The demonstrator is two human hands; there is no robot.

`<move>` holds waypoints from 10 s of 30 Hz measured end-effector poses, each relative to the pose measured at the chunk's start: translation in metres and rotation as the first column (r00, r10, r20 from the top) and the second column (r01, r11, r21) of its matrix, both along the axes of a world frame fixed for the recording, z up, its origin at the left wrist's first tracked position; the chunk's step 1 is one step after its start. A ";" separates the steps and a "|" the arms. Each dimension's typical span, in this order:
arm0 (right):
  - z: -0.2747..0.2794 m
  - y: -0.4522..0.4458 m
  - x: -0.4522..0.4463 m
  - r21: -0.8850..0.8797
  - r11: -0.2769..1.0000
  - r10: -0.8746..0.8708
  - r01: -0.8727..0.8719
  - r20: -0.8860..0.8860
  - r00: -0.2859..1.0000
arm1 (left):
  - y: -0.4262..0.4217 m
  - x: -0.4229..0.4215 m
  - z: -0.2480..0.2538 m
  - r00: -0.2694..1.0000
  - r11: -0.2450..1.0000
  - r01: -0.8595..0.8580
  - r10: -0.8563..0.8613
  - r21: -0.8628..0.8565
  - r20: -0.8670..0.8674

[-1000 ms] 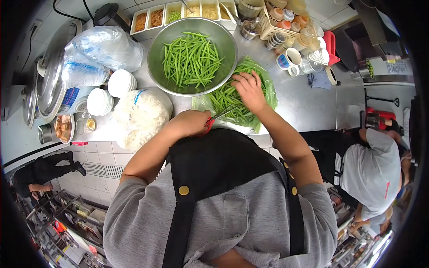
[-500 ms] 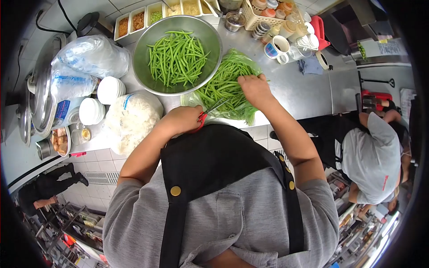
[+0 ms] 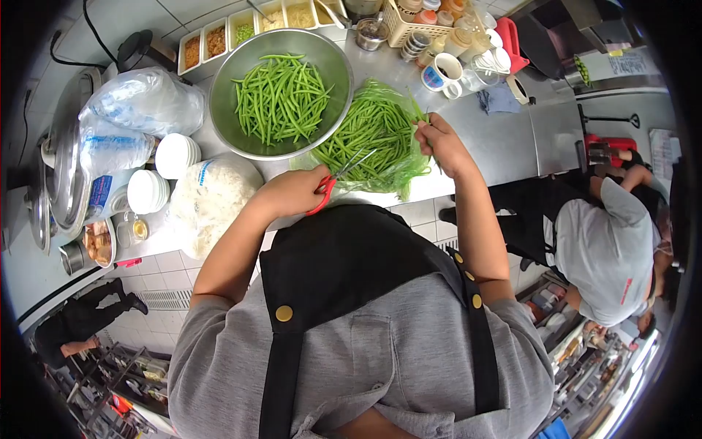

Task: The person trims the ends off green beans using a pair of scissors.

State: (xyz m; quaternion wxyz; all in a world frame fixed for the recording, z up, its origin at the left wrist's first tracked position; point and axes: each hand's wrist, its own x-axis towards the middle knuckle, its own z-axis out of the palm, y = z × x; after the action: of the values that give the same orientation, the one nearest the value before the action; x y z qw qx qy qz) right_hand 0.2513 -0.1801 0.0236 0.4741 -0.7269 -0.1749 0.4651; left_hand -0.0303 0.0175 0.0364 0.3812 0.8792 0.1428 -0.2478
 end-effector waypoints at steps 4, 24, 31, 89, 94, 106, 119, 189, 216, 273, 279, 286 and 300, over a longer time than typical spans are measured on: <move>0.012 -0.003 -0.029 0.157 0.977 -0.095 0.144 -0.283 0.954 | 0.001 0.012 -0.010 0.990 0.961 -0.110 0.129 -0.253 0.058; 0.005 0.015 -0.055 0.244 0.969 0.031 0.036 -0.267 0.963 | -0.043 0.053 0.005 0.928 0.894 -0.287 0.349 -0.345 0.133; 0.004 0.016 -0.042 0.297 0.946 -0.049 0.129 -0.262 0.964 | -0.048 0.050 0.017 0.908 0.838 -0.390 0.418 -0.381 -0.010; -0.019 -0.001 -0.061 -0.214 0.930 0.366 -0.297 0.584 0.725 | -0.040 0.054 0.005 0.984 0.987 -0.145 0.152 -0.074 0.092; -0.008 0.002 -0.064 -0.331 0.897 0.442 -0.294 0.623 0.645 | -0.039 0.060 -0.001 0.985 0.992 -0.082 0.094 -0.094 0.141; -0.026 0.000 -0.040 0.300 0.947 0.234 -0.112 -0.409 0.882 | -0.022 0.036 -0.011 0.780 0.660 -0.448 0.618 -0.603 0.097; 0.000 0.003 -0.052 0.441 0.588 0.006 0.679 -0.841 0.541 | -0.055 0.028 0.017 0.925 0.939 -0.259 0.309 -0.227 0.220; 0.015 0.010 -0.071 0.251 0.525 -0.122 0.813 -0.923 0.364 | -0.051 0.050 0.025 0.865 0.979 -0.136 0.041 0.154 0.500; -0.001 0.007 -0.047 0.243 0.411 0.044 0.879 -0.968 0.247 | -0.061 0.063 0.008 0.764 0.960 -0.247 0.110 0.131 0.636; -0.035 0.071 -0.006 -0.479 0.636 0.237 -0.605 0.867 -0.438 | -0.063 0.002 -0.035 0.721 0.739 -0.625 0.670 -0.250 0.178; -0.029 0.040 -0.005 -0.253 0.860 0.417 -0.442 0.850 0.324 | -0.062 0.010 -0.015 0.727 0.718 -0.640 0.681 -0.273 0.086; -0.024 0.001 -0.016 0.158 0.963 0.213 -0.218 0.048 0.976 | -0.051 0.022 -0.013 0.859 0.825 -0.484 0.511 -0.290 0.021; -0.021 -0.030 -0.050 0.229 0.971 0.122 -0.071 -0.216 0.969 | -0.056 0.058 -0.010 0.881 0.848 -0.339 0.438 -0.408 0.180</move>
State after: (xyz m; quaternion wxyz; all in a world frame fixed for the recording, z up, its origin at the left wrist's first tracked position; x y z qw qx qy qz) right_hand 0.2014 -0.2099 0.0025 0.5452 -0.6022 -0.2048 0.5461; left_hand 0.0274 -0.0381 0.0266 0.5955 0.7703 0.2182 -0.0665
